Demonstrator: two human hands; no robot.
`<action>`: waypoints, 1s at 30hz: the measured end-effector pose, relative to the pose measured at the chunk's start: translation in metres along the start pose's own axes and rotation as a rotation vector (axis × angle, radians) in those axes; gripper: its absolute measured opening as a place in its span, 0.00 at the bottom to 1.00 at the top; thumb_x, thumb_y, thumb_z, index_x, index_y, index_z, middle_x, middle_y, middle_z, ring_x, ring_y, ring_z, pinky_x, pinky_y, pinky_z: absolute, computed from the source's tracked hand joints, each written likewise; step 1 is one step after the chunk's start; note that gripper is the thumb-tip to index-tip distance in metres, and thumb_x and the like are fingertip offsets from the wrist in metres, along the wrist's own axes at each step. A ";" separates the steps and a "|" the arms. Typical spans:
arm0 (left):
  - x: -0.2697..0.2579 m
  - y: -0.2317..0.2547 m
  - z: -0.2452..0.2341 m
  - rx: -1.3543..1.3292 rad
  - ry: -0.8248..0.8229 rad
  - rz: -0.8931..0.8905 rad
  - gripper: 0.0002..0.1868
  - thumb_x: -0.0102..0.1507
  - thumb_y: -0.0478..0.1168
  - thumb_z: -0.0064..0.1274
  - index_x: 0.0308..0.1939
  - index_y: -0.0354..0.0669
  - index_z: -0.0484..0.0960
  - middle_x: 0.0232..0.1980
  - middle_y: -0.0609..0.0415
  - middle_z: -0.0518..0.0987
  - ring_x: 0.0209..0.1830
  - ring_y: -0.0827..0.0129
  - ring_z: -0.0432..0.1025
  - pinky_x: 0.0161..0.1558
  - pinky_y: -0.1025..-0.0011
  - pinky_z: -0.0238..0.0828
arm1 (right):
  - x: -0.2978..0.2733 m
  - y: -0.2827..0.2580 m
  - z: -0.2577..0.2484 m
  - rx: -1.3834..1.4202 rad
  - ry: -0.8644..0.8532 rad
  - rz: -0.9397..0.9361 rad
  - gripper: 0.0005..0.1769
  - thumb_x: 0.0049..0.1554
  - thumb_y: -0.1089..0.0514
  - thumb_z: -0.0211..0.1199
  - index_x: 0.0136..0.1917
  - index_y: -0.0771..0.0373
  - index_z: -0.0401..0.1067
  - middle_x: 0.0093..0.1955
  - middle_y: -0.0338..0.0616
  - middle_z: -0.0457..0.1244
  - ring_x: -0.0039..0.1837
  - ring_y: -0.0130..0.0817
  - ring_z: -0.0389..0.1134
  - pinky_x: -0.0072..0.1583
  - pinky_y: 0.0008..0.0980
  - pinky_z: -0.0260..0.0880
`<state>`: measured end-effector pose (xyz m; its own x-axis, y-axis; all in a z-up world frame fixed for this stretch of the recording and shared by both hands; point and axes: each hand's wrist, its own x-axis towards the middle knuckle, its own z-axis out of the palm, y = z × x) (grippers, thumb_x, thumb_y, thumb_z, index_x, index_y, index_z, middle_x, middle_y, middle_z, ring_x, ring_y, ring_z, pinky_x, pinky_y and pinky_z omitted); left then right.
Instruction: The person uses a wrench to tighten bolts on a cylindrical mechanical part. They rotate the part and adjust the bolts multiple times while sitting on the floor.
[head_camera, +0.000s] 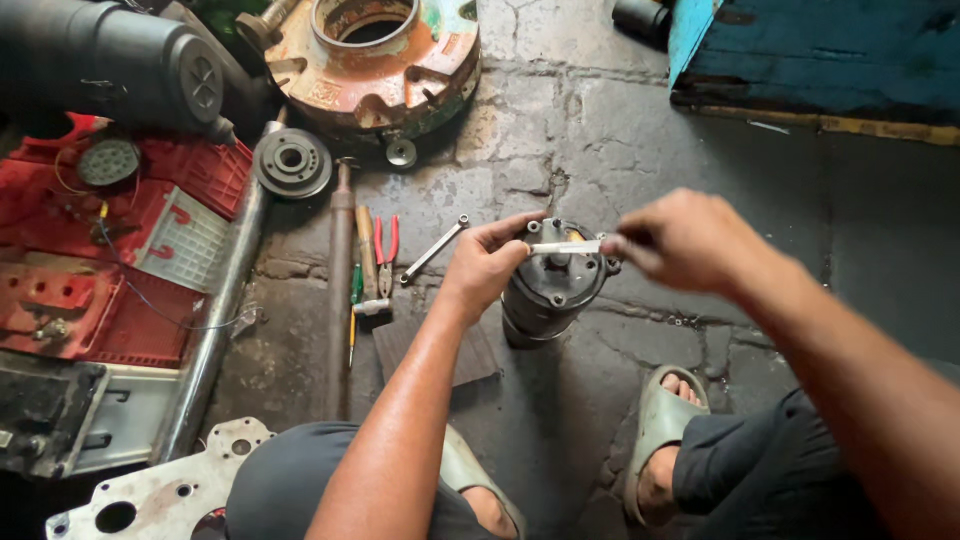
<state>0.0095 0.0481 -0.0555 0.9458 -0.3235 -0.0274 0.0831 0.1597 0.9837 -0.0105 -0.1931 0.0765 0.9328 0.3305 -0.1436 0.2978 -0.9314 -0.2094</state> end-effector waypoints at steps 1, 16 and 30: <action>-0.002 0.000 0.000 0.007 0.003 0.000 0.25 0.60 0.30 0.49 0.62 0.36 0.84 0.39 0.62 0.78 0.33 0.83 0.64 0.34 0.82 0.61 | 0.012 0.009 -0.003 -0.015 0.016 -0.073 0.14 0.57 0.43 0.63 0.45 0.52 0.81 0.40 0.47 0.71 0.43 0.51 0.72 0.44 0.49 0.71; -0.011 0.074 0.012 0.770 0.267 -0.259 0.18 0.51 0.45 0.63 0.38 0.36 0.90 0.32 0.47 0.86 0.32 0.69 0.81 0.40 0.72 0.77 | 0.055 -0.016 0.004 0.280 -0.182 -0.122 0.14 0.53 0.50 0.68 0.45 0.61 0.80 0.37 0.55 0.69 0.36 0.51 0.70 0.44 0.45 0.69; -0.008 0.097 0.014 0.747 0.230 -0.377 0.18 0.50 0.46 0.62 0.34 0.33 0.90 0.25 0.43 0.85 0.23 0.68 0.82 0.36 0.72 0.81 | 0.047 -0.032 0.001 0.505 -0.306 0.093 0.23 0.56 0.44 0.66 0.40 0.69 0.78 0.31 0.52 0.68 0.34 0.41 0.70 0.38 0.43 0.70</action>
<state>0.0054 0.0529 0.0421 0.9433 -0.0219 -0.3313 0.2526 -0.6003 0.7588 0.0238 -0.1479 0.0749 0.8274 0.3499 -0.4394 0.0144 -0.7952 -0.6061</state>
